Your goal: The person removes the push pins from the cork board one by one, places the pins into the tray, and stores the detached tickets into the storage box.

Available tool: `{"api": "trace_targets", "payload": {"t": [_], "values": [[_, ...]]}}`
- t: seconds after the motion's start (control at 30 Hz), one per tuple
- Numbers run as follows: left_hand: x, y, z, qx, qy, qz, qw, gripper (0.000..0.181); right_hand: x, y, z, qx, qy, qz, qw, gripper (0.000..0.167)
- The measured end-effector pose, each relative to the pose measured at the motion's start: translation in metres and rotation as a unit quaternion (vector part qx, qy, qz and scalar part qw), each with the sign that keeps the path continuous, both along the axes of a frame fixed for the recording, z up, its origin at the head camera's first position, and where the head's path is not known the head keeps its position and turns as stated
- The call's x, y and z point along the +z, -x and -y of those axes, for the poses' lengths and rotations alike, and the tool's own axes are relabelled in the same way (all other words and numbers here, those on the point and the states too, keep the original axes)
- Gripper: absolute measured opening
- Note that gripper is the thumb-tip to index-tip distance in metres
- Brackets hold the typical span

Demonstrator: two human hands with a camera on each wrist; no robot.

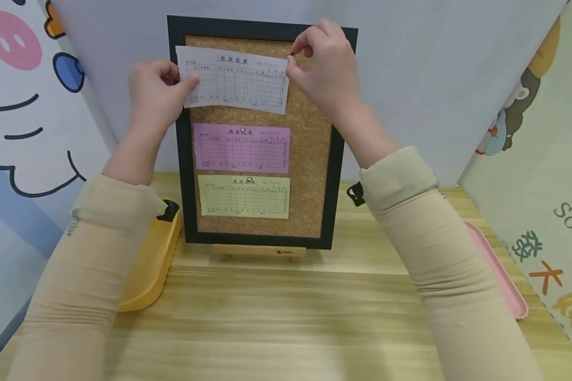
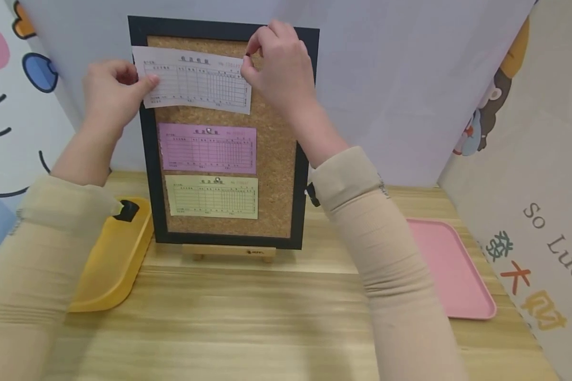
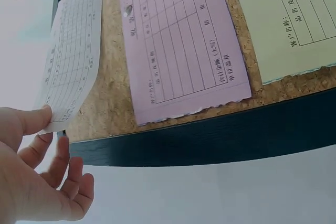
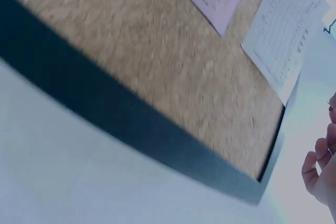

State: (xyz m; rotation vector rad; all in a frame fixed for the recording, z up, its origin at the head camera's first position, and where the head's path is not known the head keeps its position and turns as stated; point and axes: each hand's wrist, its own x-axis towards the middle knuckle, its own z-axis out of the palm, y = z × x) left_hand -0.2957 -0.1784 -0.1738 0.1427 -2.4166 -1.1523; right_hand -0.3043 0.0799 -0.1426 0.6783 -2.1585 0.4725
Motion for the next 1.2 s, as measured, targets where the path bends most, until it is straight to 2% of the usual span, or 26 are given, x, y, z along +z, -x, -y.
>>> {"api": "trace_targets", "payload": {"t": [0.2, 0.43, 0.67, 0.9, 1.1, 1.2], "values": [[0.003, -0.011, 0.000, -0.013, -0.010, -0.025, 0.9995, 0.027, 0.005, -0.011, -0.025, 0.013, 0.006, -0.011, 0.9998, 0.025], [0.002, -0.020, 0.003, -0.017, 0.024, -0.083, 0.9961, 0.033, 0.006, -0.024, -0.056, 0.020, 0.005, -0.027, 0.9994, 0.023], [0.002, -0.031, 0.009, -0.018, 0.042, -0.127, 0.9909, 0.028, 0.005, -0.039, -0.085, 0.035, 0.010, -0.037, 0.9987, 0.021], [0.008, -0.044, 0.018, -0.022, 0.054, -0.109, 0.9923, 0.042, 0.003, -0.057, -0.113, 0.008, 0.007, -0.046, 0.9989, 0.019], [0.013, -0.055, 0.028, -0.017, 0.058, -0.062, 0.9963, 0.048, 0.001, -0.071, -0.136, -0.007, 0.045, -0.032, 0.9984, 0.011], [0.013, -0.059, 0.034, -0.016, 0.068, -0.044, 0.9966, 0.050, -0.002, -0.078, -0.149, -0.005, 0.048, -0.038, 0.9981, 0.010]]}}
